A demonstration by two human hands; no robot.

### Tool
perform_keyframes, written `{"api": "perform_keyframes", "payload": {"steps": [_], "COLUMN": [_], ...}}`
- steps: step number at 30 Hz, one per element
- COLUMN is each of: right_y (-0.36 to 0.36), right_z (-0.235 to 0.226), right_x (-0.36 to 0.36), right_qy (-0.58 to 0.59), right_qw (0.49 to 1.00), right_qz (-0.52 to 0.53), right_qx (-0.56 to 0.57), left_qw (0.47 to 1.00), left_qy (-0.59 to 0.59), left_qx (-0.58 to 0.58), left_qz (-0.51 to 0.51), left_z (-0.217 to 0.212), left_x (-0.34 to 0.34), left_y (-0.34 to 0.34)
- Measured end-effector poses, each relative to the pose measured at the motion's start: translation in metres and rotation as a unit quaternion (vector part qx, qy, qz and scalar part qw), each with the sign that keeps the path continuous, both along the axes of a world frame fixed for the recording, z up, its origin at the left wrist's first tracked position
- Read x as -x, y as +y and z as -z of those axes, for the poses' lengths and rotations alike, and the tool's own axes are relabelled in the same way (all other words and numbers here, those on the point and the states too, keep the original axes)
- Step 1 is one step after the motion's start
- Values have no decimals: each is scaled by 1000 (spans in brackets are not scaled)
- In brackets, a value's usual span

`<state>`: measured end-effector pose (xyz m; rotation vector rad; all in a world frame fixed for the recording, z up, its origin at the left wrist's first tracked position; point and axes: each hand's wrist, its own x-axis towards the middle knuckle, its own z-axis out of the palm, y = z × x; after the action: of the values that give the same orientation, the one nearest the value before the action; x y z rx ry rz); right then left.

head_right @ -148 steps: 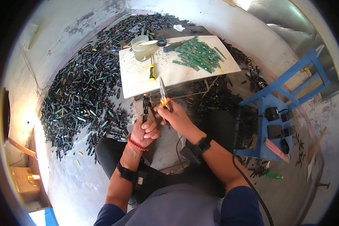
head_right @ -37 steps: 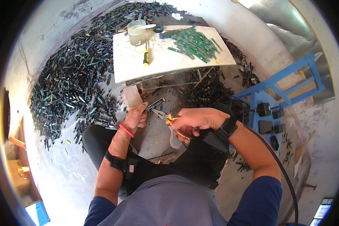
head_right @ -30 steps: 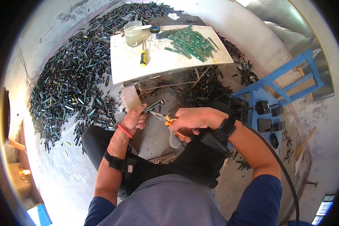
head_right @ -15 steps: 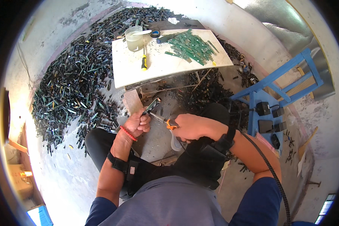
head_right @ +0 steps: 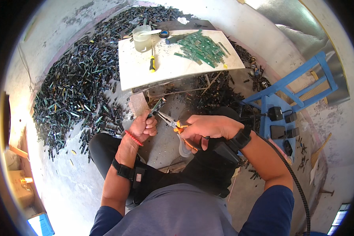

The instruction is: The person sits on the floor and uses pliers and a screwdriver to strip components from green circuit boards. They repeatedly cut and pry parts off the boards, dropping the debris onto the floor and placing the processed boards on a nearby table.

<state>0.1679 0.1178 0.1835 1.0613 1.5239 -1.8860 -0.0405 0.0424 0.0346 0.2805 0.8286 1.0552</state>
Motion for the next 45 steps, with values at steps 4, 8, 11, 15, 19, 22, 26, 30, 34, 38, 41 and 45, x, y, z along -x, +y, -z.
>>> {"api": "perform_keyframes", "payload": {"steps": [4,8,11,15,19,22,26,30,34,38,41,45], "right_y": [-1,1,1,3,2,2,3,4,4,5,8,11], "right_z": [3,7,7,7,6,10,13,13,15,17,20,25], "right_x": [2,5,6,6,5,5,8,9,11,13,10,7], "right_qy": [-4,-19,-24,-28,-34,-47,-55,-58,-66,-74,-67,-61], "right_qw": [1000,999,998,998,997,996,994,993,991,988,987,988], "right_qz": [-10,-22,-34,-39,-40,-54,-60,-68,-80,-98,-107,-111], "right_qx": [-10,-32,-44,-45,-51,-59,-68,-80,-85,-97,-99,-94], "left_qw": [1000,998,998,998,999,998,997,994,986,979,977,979], "left_qy": [-6,59,61,65,44,55,73,105,154,194,207,196], "left_qx": [-19,2,3,8,5,3,8,21,36,13,-5,-21], "left_qz": [-8,-10,-13,-21,-19,-21,-23,-38,-54,-59,-47,-43], "left_z": [3,-3,-1,-6,1,2,-1,-8,-8,-3,0,2], "left_x": [1,-4,-4,-4,-1,-1,-3,-7,-9,-10,-8,-7], "left_y": [-1,0,-1,-2,0,-1,-1,-1,0,-2,-3,-3]}}
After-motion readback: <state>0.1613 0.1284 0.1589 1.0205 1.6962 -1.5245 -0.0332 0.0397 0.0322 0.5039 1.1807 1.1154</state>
